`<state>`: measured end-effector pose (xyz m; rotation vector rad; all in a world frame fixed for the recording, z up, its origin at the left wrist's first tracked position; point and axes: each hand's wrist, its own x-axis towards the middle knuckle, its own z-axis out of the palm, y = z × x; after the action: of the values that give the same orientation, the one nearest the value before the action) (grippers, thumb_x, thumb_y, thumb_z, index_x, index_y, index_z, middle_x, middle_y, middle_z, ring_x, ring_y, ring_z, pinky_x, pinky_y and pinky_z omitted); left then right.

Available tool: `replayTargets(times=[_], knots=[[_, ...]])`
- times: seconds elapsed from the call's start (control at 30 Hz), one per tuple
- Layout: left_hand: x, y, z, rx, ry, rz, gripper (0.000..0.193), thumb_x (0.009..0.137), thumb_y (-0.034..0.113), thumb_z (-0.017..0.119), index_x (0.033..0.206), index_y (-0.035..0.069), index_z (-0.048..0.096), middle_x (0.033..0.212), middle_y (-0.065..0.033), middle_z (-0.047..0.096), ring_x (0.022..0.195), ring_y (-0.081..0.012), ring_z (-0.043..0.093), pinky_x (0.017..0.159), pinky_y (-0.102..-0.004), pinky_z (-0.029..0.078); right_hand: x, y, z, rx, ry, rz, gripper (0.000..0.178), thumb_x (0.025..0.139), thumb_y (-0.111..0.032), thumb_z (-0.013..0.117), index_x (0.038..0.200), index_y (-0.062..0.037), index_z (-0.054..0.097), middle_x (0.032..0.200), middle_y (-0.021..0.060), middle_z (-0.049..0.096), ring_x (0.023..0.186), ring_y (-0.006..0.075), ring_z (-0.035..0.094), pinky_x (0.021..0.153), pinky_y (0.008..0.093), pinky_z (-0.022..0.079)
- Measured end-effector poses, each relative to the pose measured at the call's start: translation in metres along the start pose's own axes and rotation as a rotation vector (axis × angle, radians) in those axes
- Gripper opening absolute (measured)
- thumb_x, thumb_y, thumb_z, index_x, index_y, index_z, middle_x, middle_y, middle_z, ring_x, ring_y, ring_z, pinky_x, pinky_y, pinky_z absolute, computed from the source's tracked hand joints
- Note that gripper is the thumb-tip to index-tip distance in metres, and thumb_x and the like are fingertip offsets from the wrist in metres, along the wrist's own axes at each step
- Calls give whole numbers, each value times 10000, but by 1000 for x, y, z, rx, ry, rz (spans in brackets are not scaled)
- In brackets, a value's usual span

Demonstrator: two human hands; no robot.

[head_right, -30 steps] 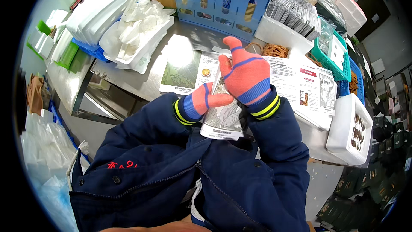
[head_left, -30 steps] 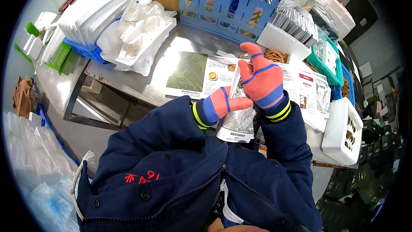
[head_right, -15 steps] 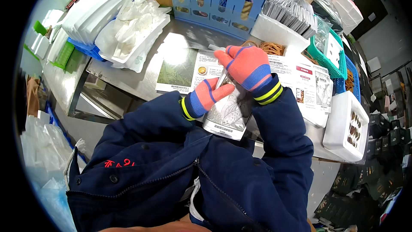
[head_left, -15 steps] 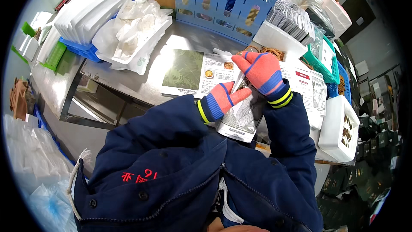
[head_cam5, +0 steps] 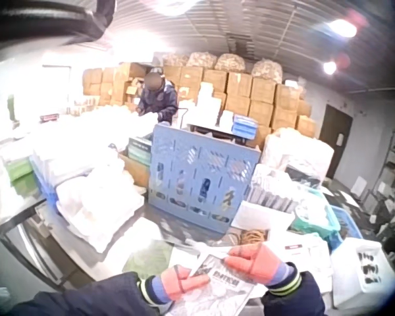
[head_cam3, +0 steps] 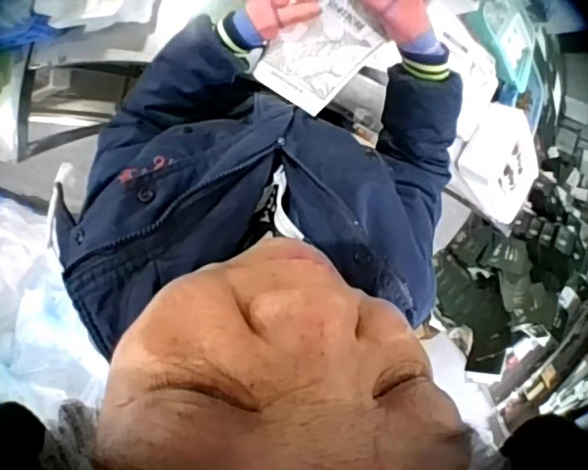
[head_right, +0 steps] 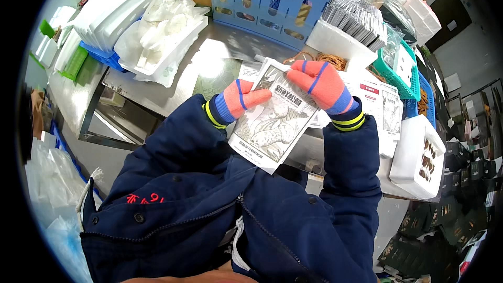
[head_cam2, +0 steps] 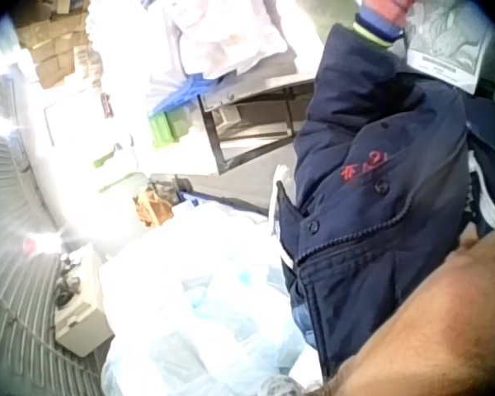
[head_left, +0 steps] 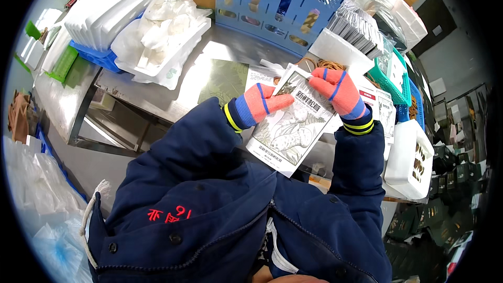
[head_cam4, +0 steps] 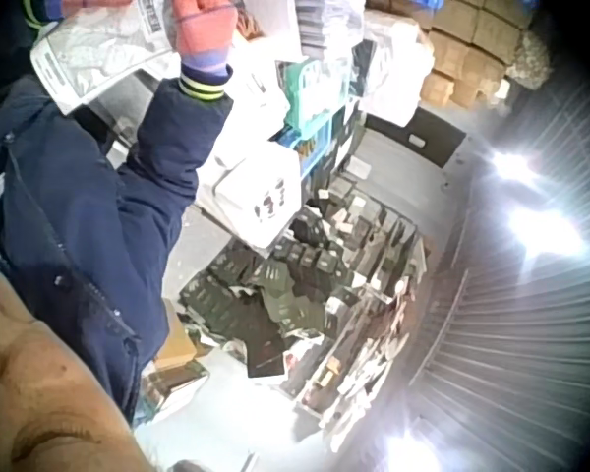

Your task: The person repeatedly picks up small folded pamphlets from a blue basket, unfolds them to view the printed content, refolds them, and places them into a white tray. The person continues this cycle throughout the clip.

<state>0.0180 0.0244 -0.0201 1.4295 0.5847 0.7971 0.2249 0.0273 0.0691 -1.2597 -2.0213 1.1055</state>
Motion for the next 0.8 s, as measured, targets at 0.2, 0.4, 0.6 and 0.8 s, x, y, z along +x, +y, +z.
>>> replayTargets(times=[0.2,0.4,0.6,0.8], knots=[[-2,-3,13,-76,309,-10,344,910,303,499,876,-7,643,693,2,567,673,-56,466,617,-245,406,-5,-8,19,-381,-22,-127,398,770,-200,648,1074,38,551,847,101,619,766,128,564,706,270,449],[6,-19,13,67,479,130,423,904,360,496,749,-9,632,624,5,531,597,-68,439,544,-266,389,2,-5,19,33,196,-148,403,811,-232,582,1120,22,533,833,104,632,701,174,589,646,274,454],[17,-2,-14,-104,681,39,451,881,412,523,713,6,625,608,40,514,530,-42,408,466,-232,333,-7,34,48,486,253,156,481,839,-215,548,1245,6,415,951,58,598,764,94,541,657,217,433],[28,-22,-24,-195,763,118,439,897,400,500,797,-8,629,635,34,522,605,-35,416,521,-225,354,6,38,90,687,395,-100,340,817,-64,546,1139,32,492,1013,92,588,903,137,533,797,249,420]])
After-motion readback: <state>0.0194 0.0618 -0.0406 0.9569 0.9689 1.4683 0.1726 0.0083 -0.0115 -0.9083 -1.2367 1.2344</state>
